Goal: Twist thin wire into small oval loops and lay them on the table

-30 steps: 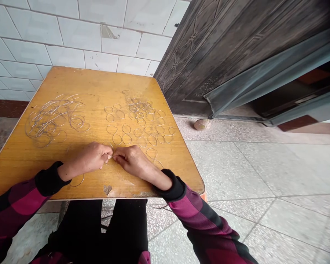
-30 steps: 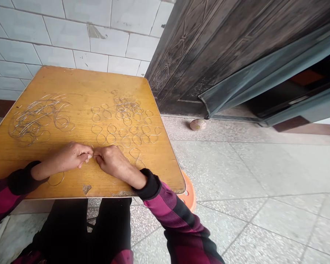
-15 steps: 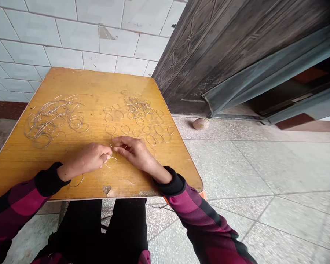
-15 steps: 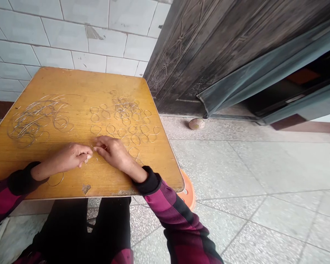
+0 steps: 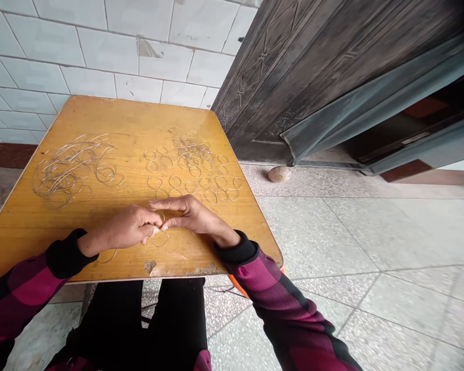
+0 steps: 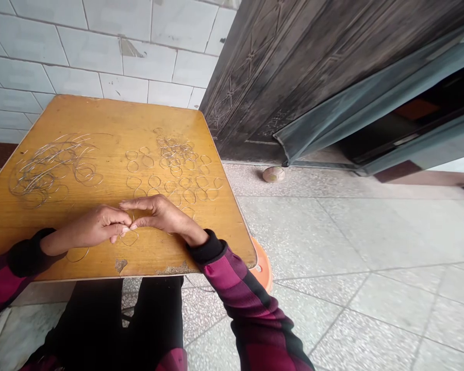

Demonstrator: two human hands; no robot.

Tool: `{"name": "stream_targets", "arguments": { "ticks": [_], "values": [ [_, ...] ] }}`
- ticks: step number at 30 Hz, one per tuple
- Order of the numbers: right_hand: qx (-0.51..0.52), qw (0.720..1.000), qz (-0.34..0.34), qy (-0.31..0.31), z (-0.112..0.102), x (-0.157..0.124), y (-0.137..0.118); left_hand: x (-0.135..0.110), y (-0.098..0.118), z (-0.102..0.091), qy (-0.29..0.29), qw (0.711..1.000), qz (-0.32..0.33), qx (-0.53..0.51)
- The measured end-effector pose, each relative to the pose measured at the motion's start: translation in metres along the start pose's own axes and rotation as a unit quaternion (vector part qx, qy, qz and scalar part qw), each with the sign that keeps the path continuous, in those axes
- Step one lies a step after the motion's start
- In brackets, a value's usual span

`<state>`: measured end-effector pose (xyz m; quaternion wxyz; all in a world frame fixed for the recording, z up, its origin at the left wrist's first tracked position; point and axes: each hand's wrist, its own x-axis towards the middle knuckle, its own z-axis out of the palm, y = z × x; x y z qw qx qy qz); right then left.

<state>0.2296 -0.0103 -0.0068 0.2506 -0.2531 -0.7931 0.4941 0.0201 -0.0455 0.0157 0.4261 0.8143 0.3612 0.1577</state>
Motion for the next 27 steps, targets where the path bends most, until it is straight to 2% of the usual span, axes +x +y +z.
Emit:
{"name": "stream_targets", "arguments": {
  "ticks": [5,8,11,14,17,19,21,23,25,27],
  "values": [
    [0.062,0.998,-0.001,0.009,0.001,0.002,0.006,0.001,-0.005,0.003,0.006,0.998,-0.041,-0.051],
    [0.12,0.993,0.009,0.018,0.004,0.003,0.007,0.003,-0.01,0.003,0.048,0.995,-0.047,-0.079],
    [0.18,0.981,0.018,0.066,0.008,0.004,0.004,0.004,-0.013,0.001,0.133,0.983,-0.055,-0.111],
    [0.191,0.973,0.061,0.117,0.013,0.005,0.0,0.007,-0.014,-0.001,0.202,0.967,-0.061,-0.144],
    [0.195,0.963,0.105,0.151,0.017,0.007,-0.002,0.009,-0.014,0.001,0.22,0.956,-0.086,-0.173],
    [0.195,0.956,0.125,0.181,0.016,0.008,-0.003,0.008,-0.013,0.003,0.203,0.958,-0.104,-0.174],
    [0.185,0.951,0.143,0.203,0.012,0.008,-0.003,0.005,-0.009,0.006,0.18,0.969,-0.105,-0.132],
    [0.165,0.95,0.157,0.212,0.006,0.007,-0.004,-0.001,-0.003,0.007,0.173,0.981,-0.075,-0.039],
    [0.141,0.954,0.169,0.203,0.0,0.005,-0.006,-0.008,0.003,0.008,0.199,0.978,-0.001,0.065],
    [0.118,0.96,0.182,0.177,-0.004,0.003,-0.009,-0.013,0.005,0.005,0.247,0.957,0.077,0.128]
  ]
}}
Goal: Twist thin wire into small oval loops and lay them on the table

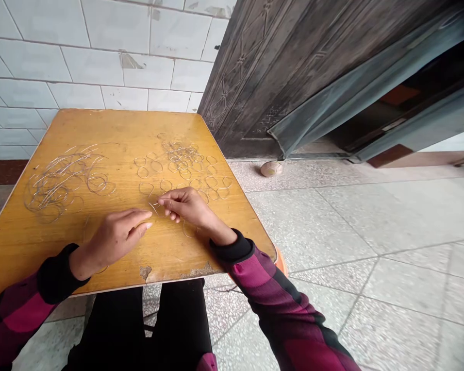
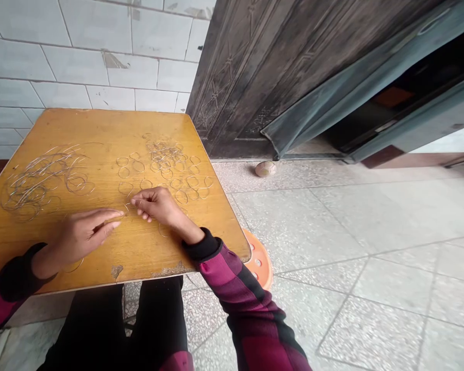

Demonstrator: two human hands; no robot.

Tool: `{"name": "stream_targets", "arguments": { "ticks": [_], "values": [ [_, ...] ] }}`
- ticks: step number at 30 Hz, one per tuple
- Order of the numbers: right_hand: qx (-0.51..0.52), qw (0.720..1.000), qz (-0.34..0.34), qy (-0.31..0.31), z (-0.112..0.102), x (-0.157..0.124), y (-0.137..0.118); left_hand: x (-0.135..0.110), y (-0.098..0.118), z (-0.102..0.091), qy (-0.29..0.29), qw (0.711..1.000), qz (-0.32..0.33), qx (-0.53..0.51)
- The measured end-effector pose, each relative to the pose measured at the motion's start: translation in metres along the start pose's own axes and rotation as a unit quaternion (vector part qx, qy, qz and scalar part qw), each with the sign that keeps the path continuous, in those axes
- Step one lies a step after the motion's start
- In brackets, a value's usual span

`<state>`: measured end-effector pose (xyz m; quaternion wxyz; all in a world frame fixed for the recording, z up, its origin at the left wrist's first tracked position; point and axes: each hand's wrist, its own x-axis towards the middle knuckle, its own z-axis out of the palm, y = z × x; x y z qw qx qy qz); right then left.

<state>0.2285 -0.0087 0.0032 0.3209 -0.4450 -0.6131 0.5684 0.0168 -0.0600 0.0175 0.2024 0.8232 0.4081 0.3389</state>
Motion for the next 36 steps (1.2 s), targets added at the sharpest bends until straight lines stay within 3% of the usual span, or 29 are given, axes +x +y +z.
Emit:
{"name": "stream_targets", "arguments": {
  "ticks": [3,5,8,10,15,19,24,30,36],
  "values": [
    [-0.044,0.998,-0.003,-0.039,-0.002,-0.002,-0.003,0.003,-0.005,-0.004,0.068,0.997,0.029,0.038],
    [-0.062,0.996,-0.017,-0.056,-0.001,-0.003,-0.004,0.009,-0.012,-0.004,0.031,0.999,-0.009,0.024],
    [-0.062,0.995,-0.028,-0.068,0.002,-0.004,-0.004,0.015,-0.022,0.0,-0.106,0.988,-0.089,-0.064],
    [-0.042,0.996,-0.026,-0.072,0.004,-0.004,-0.003,0.017,-0.027,0.003,-0.149,0.974,-0.128,-0.115],
    [0.044,0.996,-0.007,-0.079,0.005,-0.001,0.0,0.017,-0.025,0.005,-0.153,0.948,-0.177,-0.214],
    [0.066,0.995,0.011,-0.07,0.003,0.0,0.002,0.018,-0.019,0.003,-0.12,0.944,-0.213,-0.22],
    [-0.064,0.994,-0.066,-0.052,0.003,-0.005,0.0,0.018,-0.019,0.003,-0.16,0.923,-0.227,-0.268],
    [-0.251,0.94,-0.225,-0.061,0.004,-0.012,-0.008,0.018,-0.023,0.005,-0.225,0.895,-0.238,-0.304],
    [-0.333,0.904,-0.26,-0.074,0.004,-0.015,-0.008,0.02,-0.017,0.006,-0.238,0.886,-0.264,-0.298]
  ]
}}
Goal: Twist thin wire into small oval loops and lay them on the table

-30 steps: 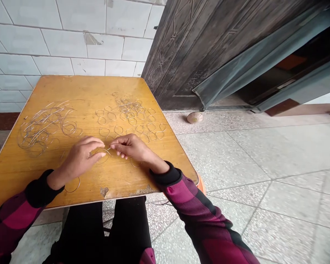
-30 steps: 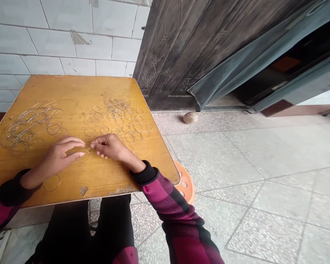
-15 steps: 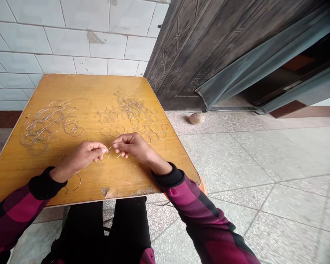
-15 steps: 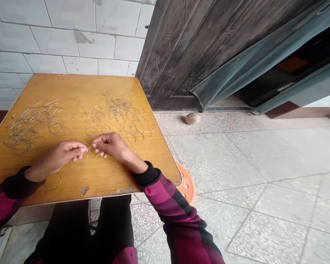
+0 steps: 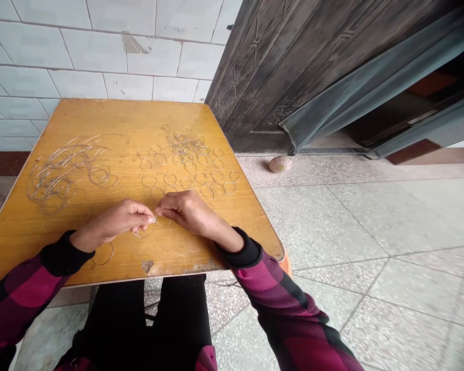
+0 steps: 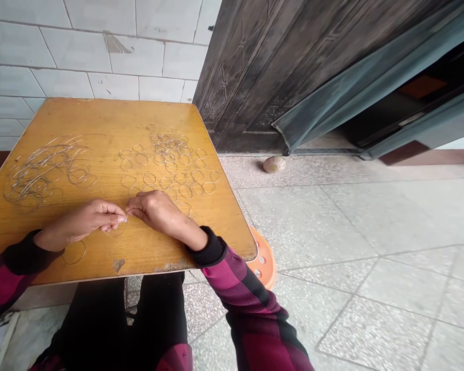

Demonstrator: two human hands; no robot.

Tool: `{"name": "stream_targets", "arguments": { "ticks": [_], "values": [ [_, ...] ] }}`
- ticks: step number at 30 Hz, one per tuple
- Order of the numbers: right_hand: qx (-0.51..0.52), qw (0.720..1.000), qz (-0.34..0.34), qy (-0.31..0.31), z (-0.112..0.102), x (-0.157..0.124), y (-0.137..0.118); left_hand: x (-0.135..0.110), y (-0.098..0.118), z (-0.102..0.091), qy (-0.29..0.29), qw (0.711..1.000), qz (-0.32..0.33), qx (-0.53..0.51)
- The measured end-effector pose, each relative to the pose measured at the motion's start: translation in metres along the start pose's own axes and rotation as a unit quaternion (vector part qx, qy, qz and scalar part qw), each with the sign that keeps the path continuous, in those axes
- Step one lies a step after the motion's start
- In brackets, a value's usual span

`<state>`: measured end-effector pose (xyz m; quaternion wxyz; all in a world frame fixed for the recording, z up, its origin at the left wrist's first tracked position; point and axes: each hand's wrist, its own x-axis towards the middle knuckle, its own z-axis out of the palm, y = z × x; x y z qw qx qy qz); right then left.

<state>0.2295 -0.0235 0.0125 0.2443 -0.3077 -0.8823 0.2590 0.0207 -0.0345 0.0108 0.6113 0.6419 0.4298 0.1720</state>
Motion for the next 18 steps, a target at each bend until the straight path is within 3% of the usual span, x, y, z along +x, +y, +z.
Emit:
{"name": "stream_targets", "arguments": {
  "ticks": [5,11,18],
  "values": [
    [0.001,1.0,-0.005,-0.002,0.0005,0.0004,-0.001,0.0007,-0.001,0.0025,-0.001,1.0,0.002,0.005],
    [0.027,0.999,-0.015,0.029,-0.0047,0.003,0.0033,0.0009,-0.003,0.0027,0.062,0.997,0.048,0.016],
    [-0.123,0.992,-0.024,0.025,-0.0014,0.0016,0.0036,0.0021,-0.0078,0.0064,0.084,0.995,0.043,0.018]
  ]
}}
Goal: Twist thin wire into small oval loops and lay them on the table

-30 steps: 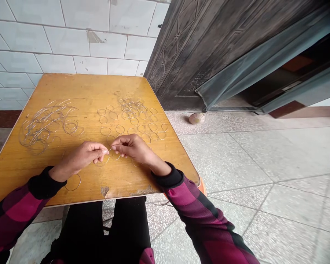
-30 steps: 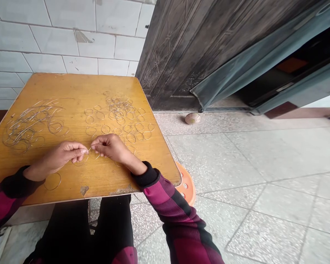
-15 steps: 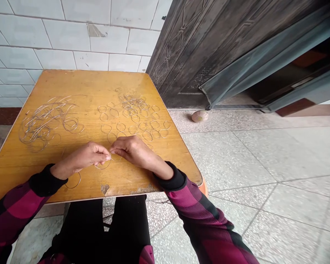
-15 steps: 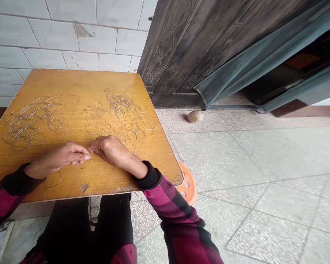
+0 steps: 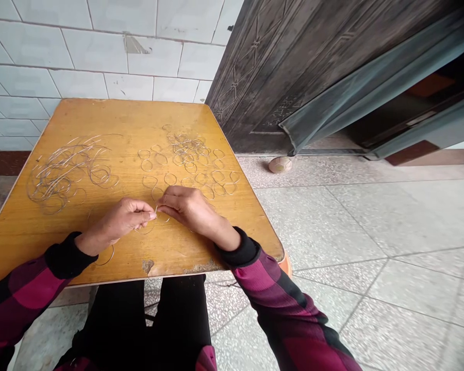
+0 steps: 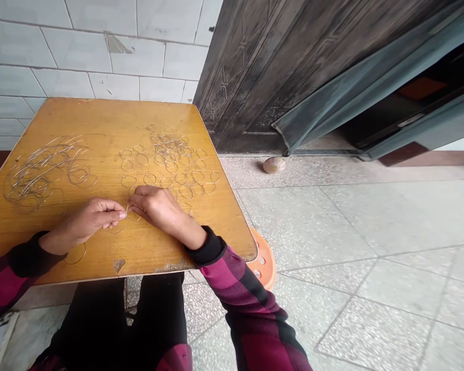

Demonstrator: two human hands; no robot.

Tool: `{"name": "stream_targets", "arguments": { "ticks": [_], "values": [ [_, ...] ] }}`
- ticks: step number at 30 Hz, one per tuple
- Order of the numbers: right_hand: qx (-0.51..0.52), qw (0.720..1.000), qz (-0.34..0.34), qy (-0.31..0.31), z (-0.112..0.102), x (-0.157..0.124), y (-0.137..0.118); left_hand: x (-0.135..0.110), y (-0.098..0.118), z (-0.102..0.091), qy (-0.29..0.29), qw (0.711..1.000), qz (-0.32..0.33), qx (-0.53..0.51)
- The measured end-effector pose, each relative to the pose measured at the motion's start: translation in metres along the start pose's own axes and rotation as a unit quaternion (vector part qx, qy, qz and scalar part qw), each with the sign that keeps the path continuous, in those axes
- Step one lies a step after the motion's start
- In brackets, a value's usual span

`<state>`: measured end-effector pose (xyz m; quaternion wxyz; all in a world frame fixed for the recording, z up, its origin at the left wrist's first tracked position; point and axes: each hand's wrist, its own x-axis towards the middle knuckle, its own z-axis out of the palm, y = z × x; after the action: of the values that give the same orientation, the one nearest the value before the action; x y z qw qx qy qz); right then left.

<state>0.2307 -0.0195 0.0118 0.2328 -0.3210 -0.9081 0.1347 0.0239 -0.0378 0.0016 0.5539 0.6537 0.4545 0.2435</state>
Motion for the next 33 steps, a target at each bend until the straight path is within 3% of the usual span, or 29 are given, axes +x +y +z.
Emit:
{"name": "stream_targets", "arguments": {
  "ticks": [12,23,27,30,33],
  "values": [
    [-0.154,0.988,-0.017,-0.012,0.001,0.0,-0.004,0.001,-0.002,0.006,0.008,1.0,-0.017,-0.021],
    [-0.211,0.977,0.026,-0.004,0.004,0.003,-0.012,0.001,0.002,0.016,0.078,0.996,-0.029,-0.04],
    [-0.146,0.988,0.054,0.015,0.003,0.004,-0.011,0.001,0.001,0.017,0.086,0.993,-0.011,-0.076],
    [-0.01,0.996,0.071,0.056,-0.001,0.003,-0.007,0.001,0.001,0.017,0.116,0.986,0.015,-0.117],
    [0.105,0.985,0.107,0.083,-0.002,0.001,-0.001,0.003,0.0,0.015,0.166,0.97,0.023,-0.175]
  ]
}}
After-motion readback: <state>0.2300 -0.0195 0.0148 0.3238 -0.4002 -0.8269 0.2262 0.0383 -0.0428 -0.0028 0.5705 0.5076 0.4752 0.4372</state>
